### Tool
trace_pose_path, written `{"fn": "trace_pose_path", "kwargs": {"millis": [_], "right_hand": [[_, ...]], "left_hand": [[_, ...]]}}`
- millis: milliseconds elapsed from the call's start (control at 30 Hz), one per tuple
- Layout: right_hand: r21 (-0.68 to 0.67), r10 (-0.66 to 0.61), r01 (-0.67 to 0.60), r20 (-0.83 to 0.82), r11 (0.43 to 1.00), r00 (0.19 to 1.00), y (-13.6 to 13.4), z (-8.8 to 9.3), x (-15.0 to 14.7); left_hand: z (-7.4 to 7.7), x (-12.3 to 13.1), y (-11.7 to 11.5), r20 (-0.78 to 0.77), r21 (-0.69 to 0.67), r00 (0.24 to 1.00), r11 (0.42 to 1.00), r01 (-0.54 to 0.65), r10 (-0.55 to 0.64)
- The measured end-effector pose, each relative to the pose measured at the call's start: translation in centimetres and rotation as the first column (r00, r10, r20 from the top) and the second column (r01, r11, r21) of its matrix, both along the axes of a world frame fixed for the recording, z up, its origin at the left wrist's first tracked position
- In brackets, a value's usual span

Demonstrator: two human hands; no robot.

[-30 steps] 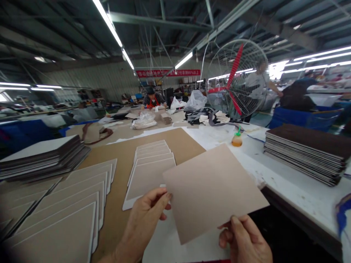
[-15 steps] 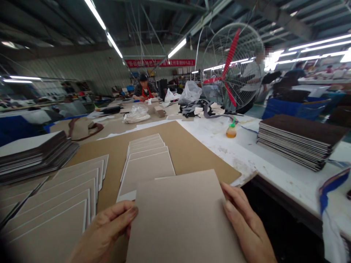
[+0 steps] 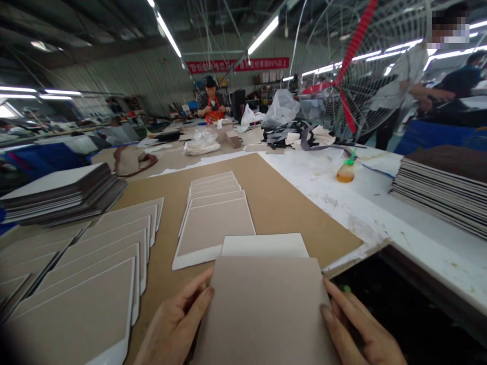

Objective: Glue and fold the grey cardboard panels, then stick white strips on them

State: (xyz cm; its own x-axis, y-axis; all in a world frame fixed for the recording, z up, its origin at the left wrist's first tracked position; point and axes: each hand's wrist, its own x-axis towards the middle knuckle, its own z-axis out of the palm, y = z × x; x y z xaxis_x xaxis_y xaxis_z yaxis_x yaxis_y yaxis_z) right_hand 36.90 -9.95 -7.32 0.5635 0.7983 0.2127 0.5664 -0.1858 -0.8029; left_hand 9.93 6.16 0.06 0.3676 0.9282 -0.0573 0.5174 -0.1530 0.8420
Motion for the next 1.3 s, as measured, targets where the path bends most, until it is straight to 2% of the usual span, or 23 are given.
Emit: {"fn": "trace_pose_path", "kwargs": {"millis": [100,200,300,367,600,833,967,1133,1300], "right_hand": [[-0.031,-0.036,0.04,0.102,0.999,0.994,2.4,1.5,0.9],[-0.053,0.009,0.001,0.177,0.999,0.984,5.4,2.8,1.8],[-0.106,0.09,-0.068,0.219,0.992,0.972,7.6,2.9,2.6],[-0.116,0.097,-0.071,0.234,0.991,0.967,8.3,2.4,3.0],[-0.148,0.115,-0.077,0.273,0.986,0.955,8.2,1.3,3.7],[-0.213,0.149,-0.078,0.344,0.974,0.927,8.3,0.3,4.1],[-0.203,0.136,-0.066,0.356,0.977,0.925,8.0,0.0,4.1],[-0.181,0.119,-0.058,0.348,0.982,0.93,8.2,0.8,3.4],[-0.195,0.162,-0.098,0.349,0.976,0.923,8.7,2.1,2.9]], "left_hand": [[-0.1,1.2,1.2,-0.011,0.126,0.999,0.991,0.036,-0.035],[-0.8,2.4,2.5,-0.024,0.171,1.0,0.985,0.005,-0.001],[-1.8,3.3,3.5,-0.059,0.198,0.998,0.98,-0.016,0.028],[-2.4,3.6,3.8,-0.087,0.22,0.996,0.975,-0.017,0.036],[-2.6,4.0,4.2,-0.215,0.189,0.976,0.982,0.011,0.031],[-2.7,3.9,4.8,-0.239,0.153,0.971,0.988,0.035,0.002],[-3.0,3.6,4.9,-0.261,0.146,0.965,0.988,0.052,-0.013],[-3.7,3.3,5.0,-0.307,0.21,0.952,0.976,0.065,0.003],[-4.1,3.3,5.2,-0.327,0.284,0.945,0.955,0.087,0.011]]}}
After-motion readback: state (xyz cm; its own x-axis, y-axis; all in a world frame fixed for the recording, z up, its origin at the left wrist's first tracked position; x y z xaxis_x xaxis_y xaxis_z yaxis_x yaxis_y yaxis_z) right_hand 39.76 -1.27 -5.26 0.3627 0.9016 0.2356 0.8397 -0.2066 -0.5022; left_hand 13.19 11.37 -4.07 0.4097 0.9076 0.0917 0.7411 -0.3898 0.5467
